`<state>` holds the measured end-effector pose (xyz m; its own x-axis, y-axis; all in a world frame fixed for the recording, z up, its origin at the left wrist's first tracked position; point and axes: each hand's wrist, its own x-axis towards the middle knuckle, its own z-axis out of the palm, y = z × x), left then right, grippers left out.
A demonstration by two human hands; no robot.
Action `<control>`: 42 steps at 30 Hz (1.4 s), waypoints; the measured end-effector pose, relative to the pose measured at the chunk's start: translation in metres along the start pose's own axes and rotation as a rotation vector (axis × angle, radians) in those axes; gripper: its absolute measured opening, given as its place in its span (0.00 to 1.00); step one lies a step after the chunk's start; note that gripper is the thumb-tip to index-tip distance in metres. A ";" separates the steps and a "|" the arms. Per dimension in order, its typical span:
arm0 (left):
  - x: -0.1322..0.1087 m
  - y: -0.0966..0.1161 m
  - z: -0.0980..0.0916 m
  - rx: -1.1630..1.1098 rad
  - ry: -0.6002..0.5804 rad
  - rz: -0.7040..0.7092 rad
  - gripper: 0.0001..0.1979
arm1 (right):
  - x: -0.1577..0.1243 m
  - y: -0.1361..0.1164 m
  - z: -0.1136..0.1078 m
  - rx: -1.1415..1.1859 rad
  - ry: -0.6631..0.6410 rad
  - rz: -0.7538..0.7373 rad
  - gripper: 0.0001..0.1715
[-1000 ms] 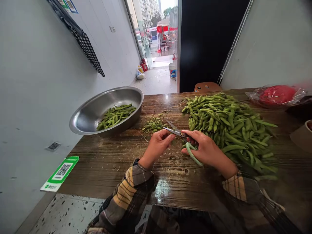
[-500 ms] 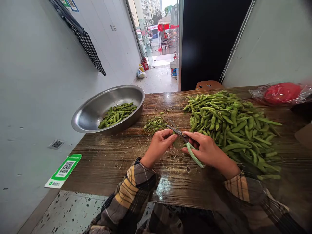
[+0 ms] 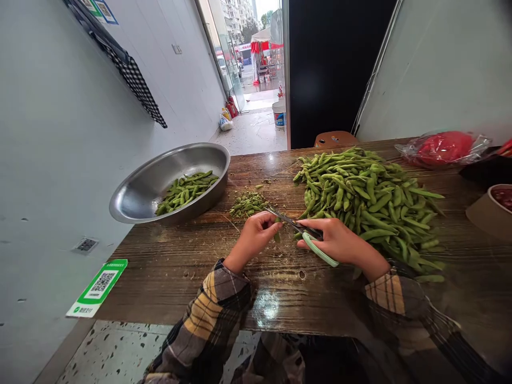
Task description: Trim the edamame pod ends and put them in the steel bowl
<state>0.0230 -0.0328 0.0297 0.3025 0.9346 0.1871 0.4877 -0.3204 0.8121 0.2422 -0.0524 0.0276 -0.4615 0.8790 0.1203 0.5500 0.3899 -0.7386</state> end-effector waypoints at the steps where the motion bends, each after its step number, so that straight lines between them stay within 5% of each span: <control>1: 0.000 0.000 0.000 0.041 0.008 0.018 0.16 | 0.000 0.000 0.000 0.001 -0.004 0.011 0.25; 8: 0.003 -0.003 0.003 0.058 0.056 -0.008 0.17 | 0.001 -0.002 -0.006 0.037 -0.041 0.098 0.27; 16: 0.002 -0.007 -0.002 -0.794 0.161 -0.266 0.14 | 0.003 -0.001 -0.001 0.066 0.134 0.149 0.33; 21: 0.001 -0.005 -0.004 -1.040 0.220 -0.269 0.14 | 0.000 -0.003 0.002 0.023 0.161 0.105 0.35; 42: -0.002 0.002 0.006 -1.080 0.175 -0.281 0.13 | 0.002 -0.003 0.015 -0.076 0.261 -0.051 0.30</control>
<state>0.0281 -0.0361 0.0273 0.1336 0.9884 -0.0715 -0.4691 0.1266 0.8740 0.2297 -0.0562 0.0200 -0.3005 0.8949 0.3298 0.5856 0.4461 -0.6768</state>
